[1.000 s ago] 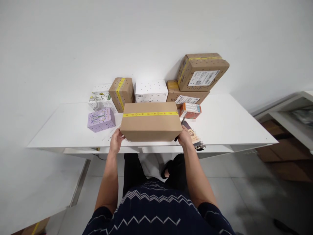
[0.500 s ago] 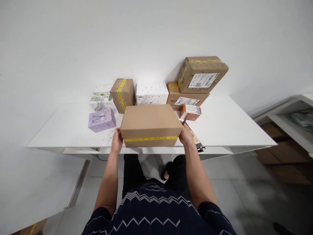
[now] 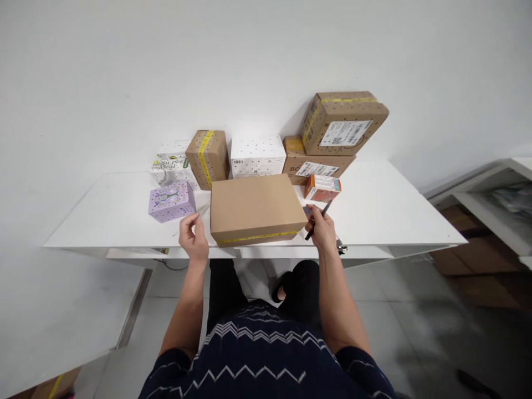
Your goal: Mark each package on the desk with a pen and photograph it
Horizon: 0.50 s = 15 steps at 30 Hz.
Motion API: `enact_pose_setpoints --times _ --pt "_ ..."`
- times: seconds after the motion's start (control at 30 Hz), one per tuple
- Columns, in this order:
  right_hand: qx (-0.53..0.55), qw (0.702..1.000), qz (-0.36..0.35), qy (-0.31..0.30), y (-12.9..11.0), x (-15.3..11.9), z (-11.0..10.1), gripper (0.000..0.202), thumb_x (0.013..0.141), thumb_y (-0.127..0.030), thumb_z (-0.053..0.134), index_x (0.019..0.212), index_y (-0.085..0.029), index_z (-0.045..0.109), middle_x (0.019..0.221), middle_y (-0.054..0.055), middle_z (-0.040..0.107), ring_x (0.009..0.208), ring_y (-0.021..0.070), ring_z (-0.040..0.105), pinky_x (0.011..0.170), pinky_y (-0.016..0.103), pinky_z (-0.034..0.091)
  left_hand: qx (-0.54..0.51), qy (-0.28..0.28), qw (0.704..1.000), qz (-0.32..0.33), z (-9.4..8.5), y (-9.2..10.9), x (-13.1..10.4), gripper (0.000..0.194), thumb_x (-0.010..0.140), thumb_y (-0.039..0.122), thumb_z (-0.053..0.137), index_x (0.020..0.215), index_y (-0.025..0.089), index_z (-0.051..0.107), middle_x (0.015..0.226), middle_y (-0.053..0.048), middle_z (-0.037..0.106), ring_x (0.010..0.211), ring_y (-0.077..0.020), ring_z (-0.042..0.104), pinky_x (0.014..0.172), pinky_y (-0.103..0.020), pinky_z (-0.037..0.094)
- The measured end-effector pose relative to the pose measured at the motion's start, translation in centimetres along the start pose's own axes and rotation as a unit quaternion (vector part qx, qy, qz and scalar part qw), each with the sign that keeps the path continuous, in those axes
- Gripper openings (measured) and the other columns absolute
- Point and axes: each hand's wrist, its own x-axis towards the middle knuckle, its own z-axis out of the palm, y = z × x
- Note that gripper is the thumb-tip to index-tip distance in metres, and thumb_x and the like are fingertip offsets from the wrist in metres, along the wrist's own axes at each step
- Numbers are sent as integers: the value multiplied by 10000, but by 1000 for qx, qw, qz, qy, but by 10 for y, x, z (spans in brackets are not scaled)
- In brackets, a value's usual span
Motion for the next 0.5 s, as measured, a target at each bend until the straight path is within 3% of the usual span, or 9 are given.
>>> enact_pose_setpoints --times 0.07,0.13,0.2,0.27,0.37,0.43,0.5 --pt "-11 1000 10 7 -11 -6 -4 437 707 -596 704 878 -201 628 534 -91 510 379 41 335 365 185 252 23 -70 992 100 8 22 -9 157 895 344 625 1003 248 686 1021 -60 658 1050 -242 596 1025 -446 424" --pt "-26 1000 7 6 -23 -13 -5 341 753 -531 667 858 -212 610 571 -72 540 404 51 378 369 186 276 40 -177 969 169 21 38 -22 157 887 297 620 1013 257 704 1013 -74 681 1024 -262 607 1013 -486 428" --pt "-29 999 -17 -5 -37 -19 -6 275 746 -390 663 969 -235 625 616 -73 572 418 51 388 379 180 283 57 -284 933 212 38 46 -36 202 887 276 590 1042 264 720 1022 -84 703 1018 -273 618 999 -506 435" --pt "-11 998 -52 -16 -51 -24 -6 440 708 -271 658 1144 -292 609 663 -85 599 416 45 364 387 173 267 84 -346 903 241 55 47 -50 281 896 266 554 1128 260 713 1093 -95 712 1070 -285 612 996 -506 433" --pt "50 995 -80 -32 -72 -30 -7 454 700 -273 676 1150 -319 636 709 -64 631 428 48 377 402 186 285 142 -366 878 273 74 43 -64 409 903 242 528 1297 235 639 1255 -116 678 1164 -309 579 1014 -502 393" --pt "81 991 -80 -64 -85 -35 -6 329 748 -431 680 1045 -287 678 743 -20 661 466 72 432 430 213 345 168 -356 876 277 80 39 -71 457 898 231 536 1350 226 602 1307 -127 654 1193 -325 566 1028 -507 356" --pt "83 989 -71 -100 -95 -40 -1 461 792 -670 573 988 -269 689 831 37 705 522 109 498 480 255 413 170 -344 883 271 82 35 -74 457 891 230 549 1344 231 608 1298 -126 661 1192 -329 572 1031 -505 338"
